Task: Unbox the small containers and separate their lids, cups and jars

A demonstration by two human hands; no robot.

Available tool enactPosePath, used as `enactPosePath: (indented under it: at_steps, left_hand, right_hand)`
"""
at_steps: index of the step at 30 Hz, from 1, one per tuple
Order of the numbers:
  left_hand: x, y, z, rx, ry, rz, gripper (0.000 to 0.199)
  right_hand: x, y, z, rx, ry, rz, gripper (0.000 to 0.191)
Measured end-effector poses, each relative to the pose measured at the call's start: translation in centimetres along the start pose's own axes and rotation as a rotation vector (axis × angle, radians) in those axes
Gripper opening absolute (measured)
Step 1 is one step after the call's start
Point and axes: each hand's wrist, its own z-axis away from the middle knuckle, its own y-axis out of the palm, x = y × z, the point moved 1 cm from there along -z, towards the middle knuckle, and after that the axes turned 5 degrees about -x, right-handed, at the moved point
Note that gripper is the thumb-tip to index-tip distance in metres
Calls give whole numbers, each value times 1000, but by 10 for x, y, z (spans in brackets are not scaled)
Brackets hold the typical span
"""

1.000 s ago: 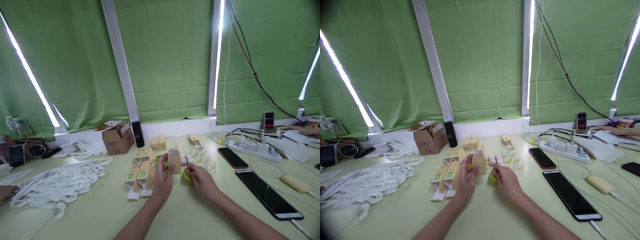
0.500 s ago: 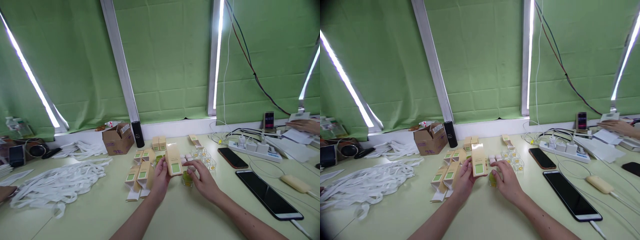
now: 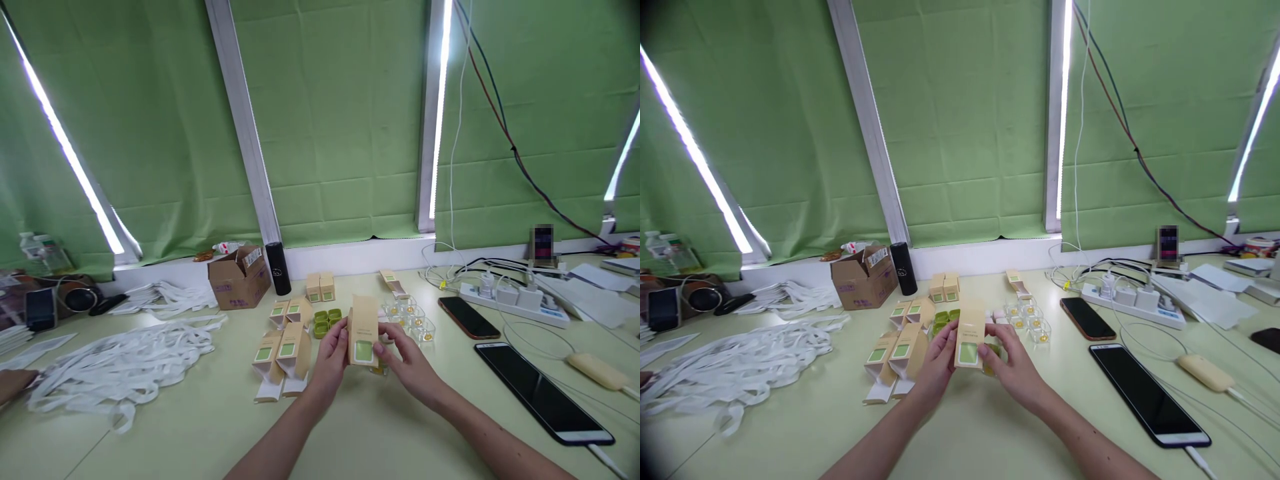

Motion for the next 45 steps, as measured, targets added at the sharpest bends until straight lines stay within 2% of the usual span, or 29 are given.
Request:
enactPosePath:
  at_steps: [4,8,11,14,23,32,38,45]
  left_hand:
    - [-5,-1,2,8,74,-79,59]
    - [-7,-3,5,125,183,-93,59]
    - [-8,-2,9,204,281,-182,61]
    - [-10,2,13,197,339,-313,60]
    - [-12,6,14,149,338,-392,57]
    - [-10,4,14,149,352,-427,54]
    - [-14,6,15,131,340,-402,54]
    - [-14,6,14,153,331,-372,54]
  right_hand:
    - [-2,-1,-4,35,28,-111,47]
    - [0,-2,-7,10,53,-217,48]
    - [0,-1,-8,-8,75,-273,48]
    - [-1,0,-8,-17,84,-287,49]
    - [-3,2,-8,-19,86,-254,51]
    - [-2,0,-7,-12,55,-205,53]
    - [-1,0,-8,-20,56,-174,47]
    - [-1,1,-9,-20,91,-208,53]
